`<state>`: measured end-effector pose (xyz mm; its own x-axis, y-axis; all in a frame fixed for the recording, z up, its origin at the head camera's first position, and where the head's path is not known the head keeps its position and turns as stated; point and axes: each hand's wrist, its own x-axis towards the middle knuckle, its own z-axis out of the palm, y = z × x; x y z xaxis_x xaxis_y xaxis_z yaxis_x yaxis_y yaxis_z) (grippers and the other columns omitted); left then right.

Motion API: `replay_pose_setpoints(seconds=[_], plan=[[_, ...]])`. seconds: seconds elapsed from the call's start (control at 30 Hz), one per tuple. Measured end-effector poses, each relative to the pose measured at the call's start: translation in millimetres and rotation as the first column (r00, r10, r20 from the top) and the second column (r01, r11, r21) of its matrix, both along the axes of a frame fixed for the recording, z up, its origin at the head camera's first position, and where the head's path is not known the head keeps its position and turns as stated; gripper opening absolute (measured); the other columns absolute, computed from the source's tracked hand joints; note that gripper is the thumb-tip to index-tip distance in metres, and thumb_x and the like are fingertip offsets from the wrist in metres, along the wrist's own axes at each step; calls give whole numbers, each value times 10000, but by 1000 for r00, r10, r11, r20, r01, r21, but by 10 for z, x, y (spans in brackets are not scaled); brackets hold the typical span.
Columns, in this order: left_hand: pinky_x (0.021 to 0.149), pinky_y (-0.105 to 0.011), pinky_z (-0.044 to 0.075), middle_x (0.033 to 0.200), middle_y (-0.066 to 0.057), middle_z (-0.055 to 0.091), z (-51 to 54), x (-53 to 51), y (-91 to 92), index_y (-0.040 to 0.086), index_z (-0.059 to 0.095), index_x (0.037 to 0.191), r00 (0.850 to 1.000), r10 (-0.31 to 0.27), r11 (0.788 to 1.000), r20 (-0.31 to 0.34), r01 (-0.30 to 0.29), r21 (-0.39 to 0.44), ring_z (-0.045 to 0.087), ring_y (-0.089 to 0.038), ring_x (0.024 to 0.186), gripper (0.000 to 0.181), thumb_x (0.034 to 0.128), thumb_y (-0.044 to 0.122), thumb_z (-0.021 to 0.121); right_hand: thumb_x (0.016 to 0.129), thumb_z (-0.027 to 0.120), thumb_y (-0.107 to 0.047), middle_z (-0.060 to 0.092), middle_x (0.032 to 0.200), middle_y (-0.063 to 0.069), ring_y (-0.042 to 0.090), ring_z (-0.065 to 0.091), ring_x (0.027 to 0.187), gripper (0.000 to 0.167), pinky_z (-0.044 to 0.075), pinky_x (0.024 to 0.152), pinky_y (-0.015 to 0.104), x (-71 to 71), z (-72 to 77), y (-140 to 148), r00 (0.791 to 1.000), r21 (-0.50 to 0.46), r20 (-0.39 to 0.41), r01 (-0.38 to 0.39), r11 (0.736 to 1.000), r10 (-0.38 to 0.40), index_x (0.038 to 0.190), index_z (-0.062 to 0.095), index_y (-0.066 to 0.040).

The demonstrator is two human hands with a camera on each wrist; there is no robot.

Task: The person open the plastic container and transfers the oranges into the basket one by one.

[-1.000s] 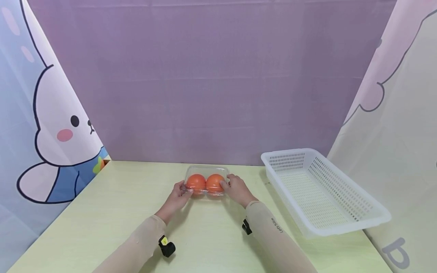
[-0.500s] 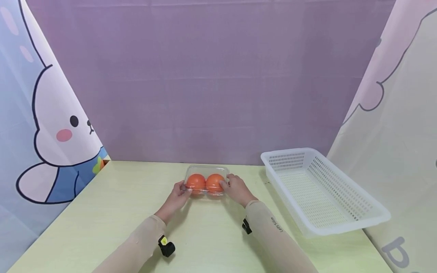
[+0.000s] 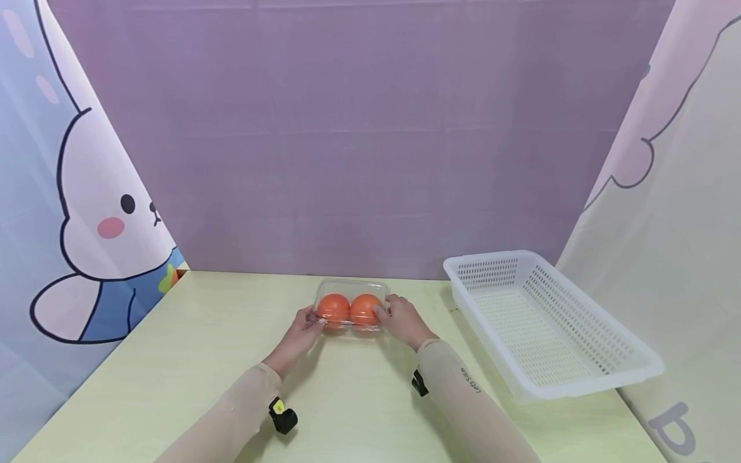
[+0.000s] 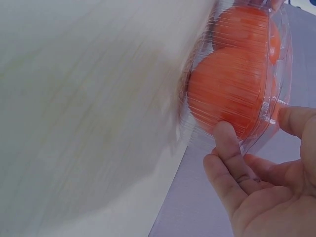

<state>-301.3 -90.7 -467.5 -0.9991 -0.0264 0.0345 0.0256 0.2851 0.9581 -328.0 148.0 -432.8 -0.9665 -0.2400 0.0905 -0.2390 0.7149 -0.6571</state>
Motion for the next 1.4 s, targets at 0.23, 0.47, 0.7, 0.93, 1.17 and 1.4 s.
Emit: replay_pose_setpoints(seconds=[0.23,0.47,0.7,0.93,1.17,1.4], plan=[[1085,-524,397,1292,-272,456,-4,-14,16,-135,351,1374,1000,16,1000,-4,-16,17,446,-392,1254,454,1000,63,517,1029,582,-303,658,1028,139,247,617,949,552,544,869,444,-6,1,-3,1000,2,-12,-6,1000,6,1378,493,115],[1118,-546,348,1378,-309,456,-8,2,-45,-124,338,1411,1000,20,1000,6,-20,-13,439,-434,1302,424,1071,127,377,1028,586,-302,663,1098,174,278,634,1011,552,543,898,457,-2,-8,-4,1000,-19,-8,-18,1000,18,1377,495,116],[1122,-545,344,1417,-315,431,25,19,-75,-110,317,1434,1000,8,1000,29,-7,-29,399,-445,1344,450,1077,159,371,1028,584,-309,668,1074,150,238,633,973,561,552,875,430,-14,-32,-6,1000,-28,2,-14,999,14,1387,490,111],[1115,-533,363,1415,-297,447,44,25,-94,-89,329,1444,999,12,999,44,-10,-41,419,-430,1336,461,1083,192,387,1029,582,-304,673,1074,160,244,640,973,559,553,875,433,-12,-25,-7,1000,-34,1,-11,999,11,1385,488,117],[1077,-516,415,1376,-303,461,35,26,-110,-103,323,1420,999,3,1000,37,-2,-16,457,-425,1293,445,1077,166,410,1035,564,-320,671,1092,168,262,649,992,573,557,872,437,-5,-26,5,1000,-28,5,-10,1000,10,1406,470,108],[1064,-496,434,1347,-294,480,47,13,-107,-100,327,1397,1000,14,1000,22,-14,-6,470,-425,1282,414,1068,130,427,1035,568,-316,662,1116,182,282,644,1001,577,550,882,451,7,-24,8,1000,-39,-2,-2,999,2,1416,463,104]])
